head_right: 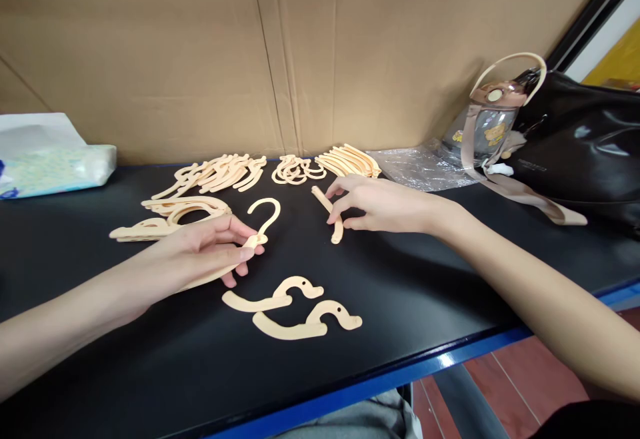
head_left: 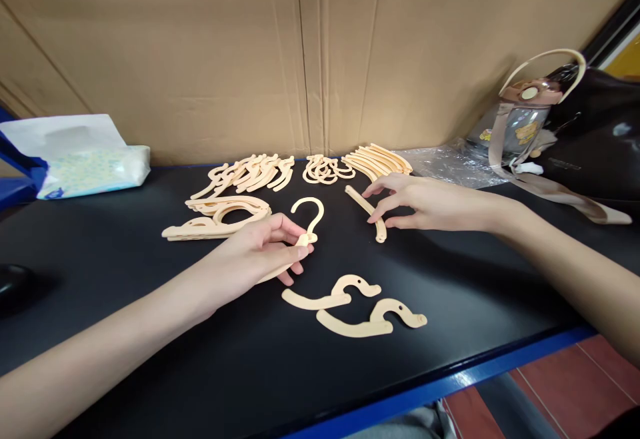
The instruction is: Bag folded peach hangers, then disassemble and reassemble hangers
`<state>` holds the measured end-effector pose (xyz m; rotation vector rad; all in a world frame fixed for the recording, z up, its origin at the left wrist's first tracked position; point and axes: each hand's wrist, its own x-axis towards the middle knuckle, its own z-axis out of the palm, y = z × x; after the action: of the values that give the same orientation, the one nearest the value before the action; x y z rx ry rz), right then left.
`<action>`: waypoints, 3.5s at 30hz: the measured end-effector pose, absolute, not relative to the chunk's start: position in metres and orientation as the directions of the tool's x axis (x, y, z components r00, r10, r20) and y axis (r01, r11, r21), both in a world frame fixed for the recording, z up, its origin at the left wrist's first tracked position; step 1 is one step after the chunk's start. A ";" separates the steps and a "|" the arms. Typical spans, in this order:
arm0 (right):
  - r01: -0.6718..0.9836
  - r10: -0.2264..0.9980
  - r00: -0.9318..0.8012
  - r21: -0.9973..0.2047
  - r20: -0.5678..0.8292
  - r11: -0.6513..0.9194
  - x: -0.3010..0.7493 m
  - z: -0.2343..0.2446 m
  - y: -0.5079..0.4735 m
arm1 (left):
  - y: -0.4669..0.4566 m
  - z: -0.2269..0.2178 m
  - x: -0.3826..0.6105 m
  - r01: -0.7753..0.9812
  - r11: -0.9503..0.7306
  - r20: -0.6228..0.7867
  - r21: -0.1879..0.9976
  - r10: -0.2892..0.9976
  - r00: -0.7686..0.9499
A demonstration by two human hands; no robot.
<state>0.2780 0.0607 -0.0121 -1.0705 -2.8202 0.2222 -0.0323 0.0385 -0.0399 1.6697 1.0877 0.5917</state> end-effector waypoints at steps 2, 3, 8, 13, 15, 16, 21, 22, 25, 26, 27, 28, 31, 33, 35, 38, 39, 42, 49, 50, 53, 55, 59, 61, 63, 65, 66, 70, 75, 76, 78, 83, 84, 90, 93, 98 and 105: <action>0.630 0.650 -0.757 -0.194 0.065 0.752 0.272 -0.012 0.056 | 0.039 -0.037 -0.033 0.390 -0.043 -0.158 0.920 0.869 0.468; 0.619 0.641 -0.764 -0.200 0.072 0.760 0.269 -0.012 0.054 | 0.039 -0.035 -0.033 0.397 -0.022 -0.181 0.917 0.865 0.468; 0.573 0.627 -0.770 -0.309 0.113 0.759 0.247 -0.016 0.041 | 0.036 -0.027 -0.031 0.396 0.136 -0.312 0.908 0.851 0.423; 0.573 0.710 -0.694 -0.505 0.122 0.646 0.227 -0.024 0.027 | 0.033 -0.025 -0.029 0.382 0.209 -0.356 0.900 0.858 0.371; 0.539 0.712 -0.687 -0.557 0.144 0.632 0.222 -0.027 0.023 | 0.032 -0.024 -0.028 0.392 0.214 -0.366 0.895 0.854 0.369; 0.521 0.707 -0.689 -0.569 0.160 0.636 0.220 -0.029 0.022 | 0.032 -0.024 -0.028 0.401 0.215 -0.371 0.891 0.852 0.368; 0.458 0.686 -0.693 -0.600 0.221 0.656 0.216 -0.035 0.021 | 0.032 -0.023 -0.025 0.400 0.203 -0.366 0.894 0.846 0.388; 0.448 0.685 -0.692 -0.609 0.228 0.655 0.216 -0.035 0.021 | 0.032 -0.023 -0.025 0.398 0.203 -0.368 0.895 0.840 0.398; 0.419 0.674 -0.696 -0.623 0.248 0.661 0.217 -0.036 0.023 | 0.034 -0.024 -0.025 0.392 0.228 -0.396 0.891 0.812 0.429; 0.409 0.671 -0.696 -0.627 0.255 0.663 0.217 -0.036 0.023 | 0.035 -0.024 -0.026 0.384 0.247 -0.411 0.890 0.798 0.440; 0.397 0.668 -0.696 -0.634 0.263 0.664 0.217 -0.036 0.024 | 0.035 -0.024 -0.026 0.373 0.265 -0.423 0.889 0.787 0.449; 0.386 0.669 -0.693 -0.644 0.270 0.660 0.218 -0.036 0.025 | 0.036 -0.025 -0.027 0.363 0.281 -0.432 0.888 0.779 0.455; 0.369 0.689 -0.675 -0.690 0.262 0.623 0.218 -0.038 0.027 | 0.037 -0.024 -0.029 0.352 0.294 -0.438 0.889 0.770 0.464; 0.372 0.708 -0.664 -0.715 0.240 0.592 0.219 -0.039 0.028 | 0.036 -0.023 -0.030 0.357 0.283 -0.434 0.890 0.765 0.476; 0.376 0.719 -0.659 -0.730 0.222 0.571 0.219 -0.041 0.029 | 0.036 -0.022 -0.030 0.356 0.272 -0.427 0.894 0.760 0.491; 0.366 0.707 -0.670 -0.728 0.226 0.580 0.219 -0.041 0.029 | 0.036 -0.022 -0.030 0.348 0.261 -0.415 0.901 0.756 0.506; 0.360 0.701 -0.675 -0.727 0.230 0.584 0.219 -0.041 0.029 | 0.036 -0.022 -0.030 0.354 0.248 -0.409 0.902 0.753 0.514; 0.347 0.698 -0.676 -0.734 0.236 0.584 0.220 -0.041 0.029 | 0.038 -0.022 -0.031 0.412 0.179 -0.397 0.893 0.746 0.535; 0.308 0.670 -0.675 -0.708 0.308 0.635 0.218 -0.049 0.031 | 0.036 -0.017 -0.030 0.394 0.201 -0.415 0.897 0.691 0.592; 0.309 0.671 -0.672 -0.704 0.314 0.639 0.218 -0.049 0.032 | 0.036 -0.016 -0.030 0.379 0.214 -0.414 0.900 0.689 0.594; 0.316 0.672 -0.665 -0.693 0.325 0.648 0.219 -0.050 0.034 | 0.035 -0.015 -0.029 0.333 0.240 -0.401 0.912 0.696 0.596; 0.317 0.670 -0.664 -0.687 0.331 0.654 0.219 -0.050 0.034 | 0.035 -0.015 -0.028 0.318 0.243 -0.393 0.916 0.700 0.596; 0.306 0.666 -0.662 -0.687 0.344 0.659 0.219 -0.050 0.034 | 0.035 -0.016 -0.028 0.313 0.247 -0.392 0.917 0.706 0.590; 0.294 0.665 -0.660 -0.694 0.350 0.657 0.219 -0.050 0.034 | 0.035 -0.017 -0.028 0.310 0.252 -0.394 0.917 0.703 0.593; 0.283 0.663 -0.657 -0.696 0.360 0.659 0.219 -0.050 0.034 | 0.036 -0.017 -0.028 0.314 0.252 -0.397 0.916 0.695 0.599; 0.274 0.661 -0.656 -0.700 0.366 0.659 0.218 -0.050 0.034 | 0.036 -0.017 -0.028 0.323 0.253 -0.404 0.912 0.692 0.598; 0.273 0.663 -0.656 -0.705 0.362 0.655 0.219 -0.050 0.034 | 0.036 -0.017 -0.028 0.329 0.252 -0.407 0.910 0.692 0.596; 0.297 0.692 -0.652 -0.736 0.309 0.609 0.219 -0.050 0.033 | 0.036 -0.017 -0.028 0.343 0.231 -0.400 0.911 0.701 0.591; 0.335 0.713 -0.644 -0.737 0.275 0.587 0.218 -0.048 0.031 | 0.035 -0.016 -0.027 0.373 0.190 -0.388 0.908 0.717 0.579; 0.346 0.717 -0.644 -0.735 0.267 0.583 0.218 -0.048 0.031 | 0.034 -0.016 -0.026 0.379 0.187 -0.389 0.906 0.720 0.575; 0.368 0.729 -0.640 -0.737 0.242 0.567 0.218 -0.048 0.030 | 0.034 -0.016 -0.026 0.387 0.182 -0.390 0.904 0.724 0.569; 0.371 0.747 -0.631 -0.764 0.211 0.529 0.218 -0.048 0.030 | 0.032 -0.014 -0.026 0.431 0.143 -0.387 0.891 0.736 0.556; 0.368 0.750 -0.628 -0.769 0.208 0.522 0.218 -0.048 0.030 | 0.032 -0.015 -0.026 0.444 0.129 -0.384 0.886 0.740 0.552; 0.353 0.778 -0.612 -0.832 0.142 0.429 0.218 -0.048 0.029 | 0.034 -0.022 -0.026 0.482 -0.003 -0.294 0.876 0.789 0.539; 0.349 0.792 -0.596 -0.846 0.132 0.404 0.217 -0.048 0.029 | 0.034 -0.025 -0.024 0.510 -0.032 -0.275 0.860 0.812 0.515; 0.350 0.815 -0.555 -0.842 0.166 0.410 0.217 -0.048 0.032 | 0.028 -0.026 -0.016 0.492 -0.071 -0.181 0.868 0.877 0.446; 0.399 0.891 -0.374 -0.822 0.258 0.406 0.220 -0.053 0.040 | 0.021 -0.033 -0.013 0.485 -0.167 -0.055 0.859 0.910 0.410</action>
<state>0.2202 0.0403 -0.0531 -1.0982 -1.9476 0.8742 -0.0128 0.0215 -0.0333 1.8036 1.2059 0.6201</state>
